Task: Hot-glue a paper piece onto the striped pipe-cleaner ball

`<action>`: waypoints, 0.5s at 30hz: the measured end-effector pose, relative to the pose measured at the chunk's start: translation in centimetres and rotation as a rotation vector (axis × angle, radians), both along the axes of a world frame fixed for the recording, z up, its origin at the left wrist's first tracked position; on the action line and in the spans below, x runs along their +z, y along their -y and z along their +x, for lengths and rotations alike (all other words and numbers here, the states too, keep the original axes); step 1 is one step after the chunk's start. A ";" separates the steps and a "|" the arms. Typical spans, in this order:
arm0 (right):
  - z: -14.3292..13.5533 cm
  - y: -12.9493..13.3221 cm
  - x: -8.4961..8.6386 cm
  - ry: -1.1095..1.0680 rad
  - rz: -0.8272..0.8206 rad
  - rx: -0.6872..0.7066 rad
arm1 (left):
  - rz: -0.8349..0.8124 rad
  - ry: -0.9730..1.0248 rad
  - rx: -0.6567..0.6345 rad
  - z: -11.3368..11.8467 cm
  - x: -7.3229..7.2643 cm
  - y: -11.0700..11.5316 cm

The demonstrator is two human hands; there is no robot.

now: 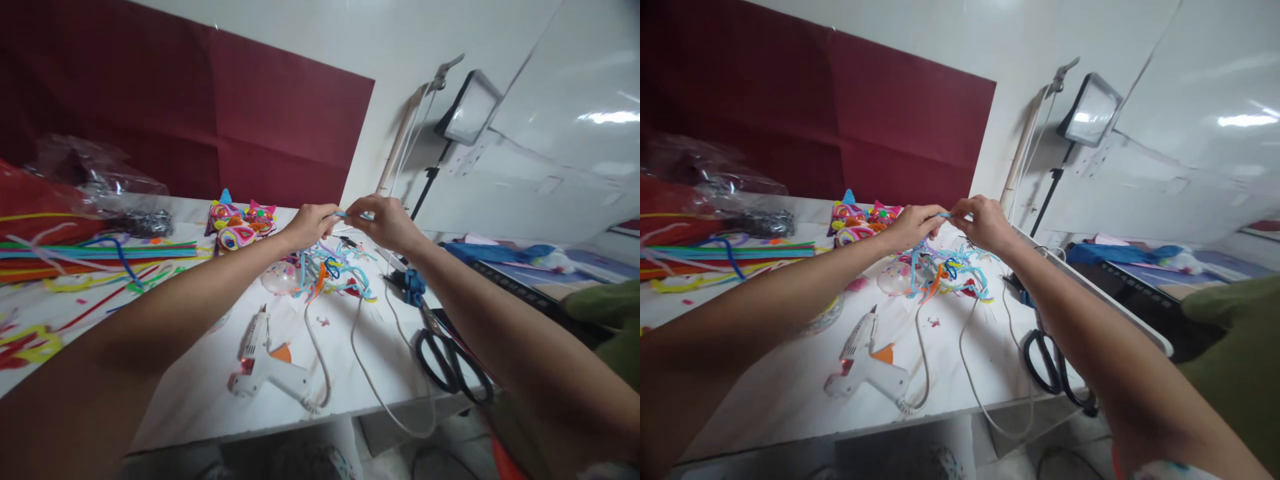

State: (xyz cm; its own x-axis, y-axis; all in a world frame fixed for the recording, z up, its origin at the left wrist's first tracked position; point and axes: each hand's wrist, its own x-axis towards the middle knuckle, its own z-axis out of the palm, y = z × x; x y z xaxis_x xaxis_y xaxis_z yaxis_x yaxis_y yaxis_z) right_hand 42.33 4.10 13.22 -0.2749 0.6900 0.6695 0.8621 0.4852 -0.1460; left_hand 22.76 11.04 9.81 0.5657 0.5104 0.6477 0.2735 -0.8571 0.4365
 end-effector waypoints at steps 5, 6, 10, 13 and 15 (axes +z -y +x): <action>3.1 1.1 -0.5 -0.009 -0.109 -0.028 | -0.025 -0.125 -0.041 -0.9 -0.2 -0.5; 3.6 1.3 -0.7 -0.009 -0.116 -0.038 | -0.028 -0.160 -0.044 -1.1 -0.3 -0.7; 5.4 1.8 -1.9 -0.008 -0.112 -0.105 | -0.020 -0.299 -0.046 -2.0 -0.7 -1.5; 6.9 2.1 -2.5 -0.009 -0.104 -0.170 | -0.016 -0.364 -0.024 -2.3 -1.2 -2.0; 8.1 2.3 -2.7 -0.011 -0.091 -0.217 | -0.019 -0.382 -0.006 -2.4 -1.6 -2.4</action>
